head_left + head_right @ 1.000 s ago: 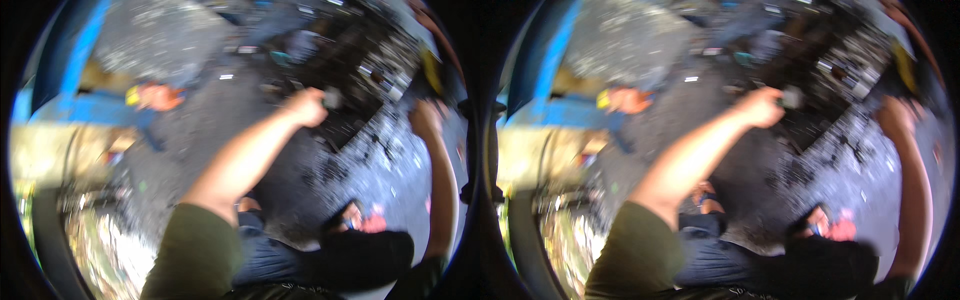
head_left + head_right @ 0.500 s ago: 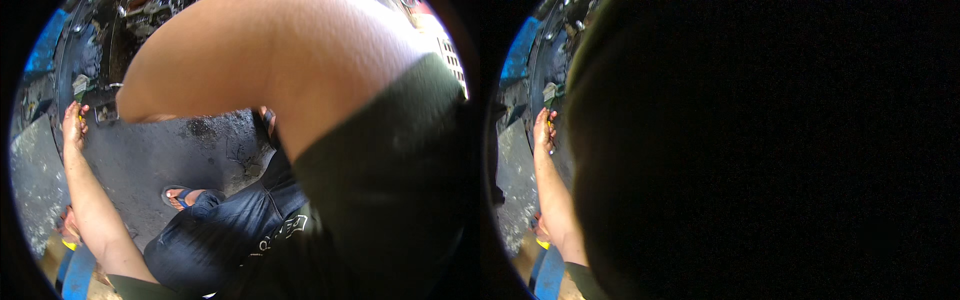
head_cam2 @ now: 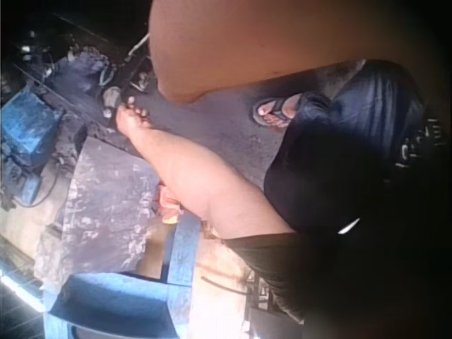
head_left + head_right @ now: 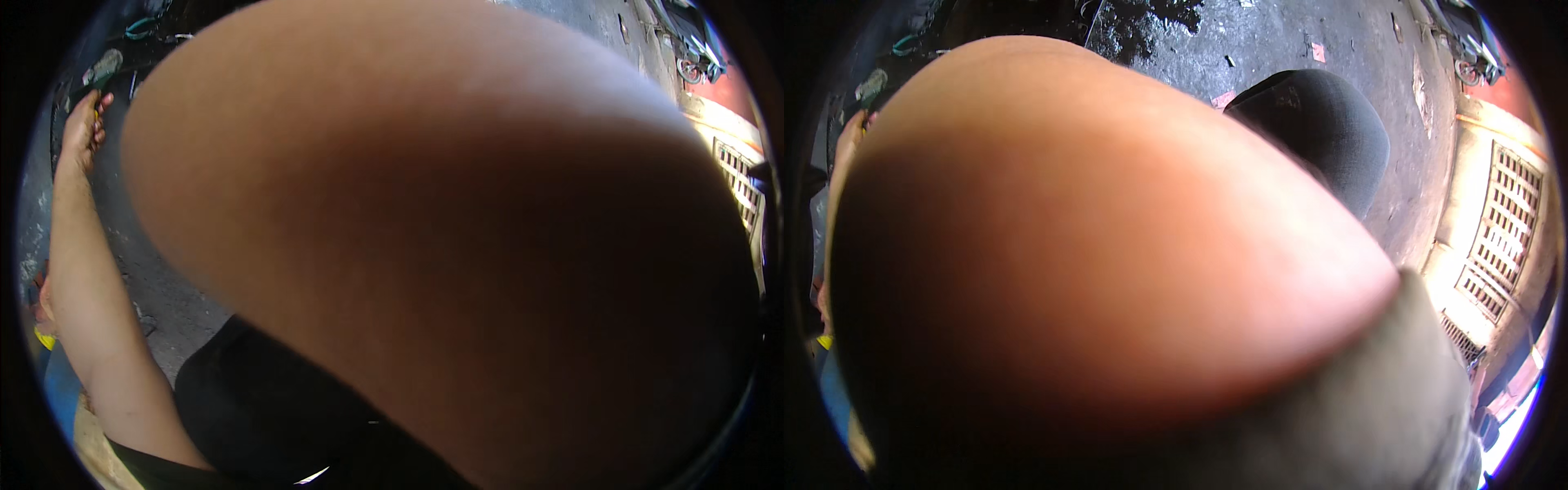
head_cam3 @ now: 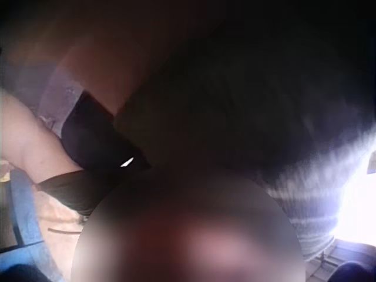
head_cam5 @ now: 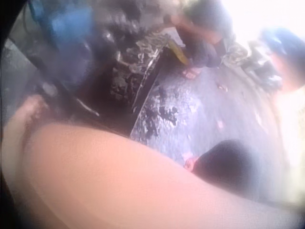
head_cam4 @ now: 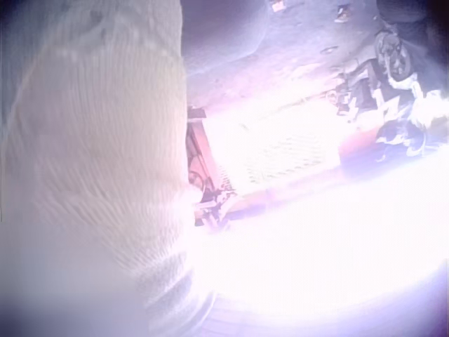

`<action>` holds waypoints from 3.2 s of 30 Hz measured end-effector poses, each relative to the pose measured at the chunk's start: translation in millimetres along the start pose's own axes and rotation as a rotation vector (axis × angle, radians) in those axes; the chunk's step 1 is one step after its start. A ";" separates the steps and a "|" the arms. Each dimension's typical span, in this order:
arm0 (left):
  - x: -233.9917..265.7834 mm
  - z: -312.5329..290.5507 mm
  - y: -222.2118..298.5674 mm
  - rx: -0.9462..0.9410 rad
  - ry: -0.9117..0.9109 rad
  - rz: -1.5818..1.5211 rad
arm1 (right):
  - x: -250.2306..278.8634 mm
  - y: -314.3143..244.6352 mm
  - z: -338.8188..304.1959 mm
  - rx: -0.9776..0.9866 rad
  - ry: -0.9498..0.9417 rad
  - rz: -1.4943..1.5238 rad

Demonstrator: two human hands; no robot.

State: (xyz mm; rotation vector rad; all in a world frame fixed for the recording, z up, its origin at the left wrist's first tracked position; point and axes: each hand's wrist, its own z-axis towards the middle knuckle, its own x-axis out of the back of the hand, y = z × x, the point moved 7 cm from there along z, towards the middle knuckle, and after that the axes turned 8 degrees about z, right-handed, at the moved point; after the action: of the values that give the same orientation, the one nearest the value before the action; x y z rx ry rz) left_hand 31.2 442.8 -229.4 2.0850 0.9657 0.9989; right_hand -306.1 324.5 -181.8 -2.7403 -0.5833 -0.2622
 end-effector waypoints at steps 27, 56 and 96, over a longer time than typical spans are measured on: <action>40.4 -120.4 -38.0 0.010 0.177 0.219 | 16.5 -139.8 -160.3 0.026 0.273 0.055; 29.9 -133.0 -26.7 0.077 0.110 0.515 | 45.0 -175.0 -257.3 0.104 0.872 -0.018; -270.9 -207.9 26.2 -0.128 -0.166 1.065 | -15.0 330.1 -317.1 -0.510 2.192 0.331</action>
State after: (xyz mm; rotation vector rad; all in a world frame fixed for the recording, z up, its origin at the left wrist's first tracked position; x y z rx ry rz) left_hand -252.5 253.0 -201.7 2.5049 -0.3861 1.2692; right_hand -214.8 -77.1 18.4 -1.1573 0.6111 -2.7145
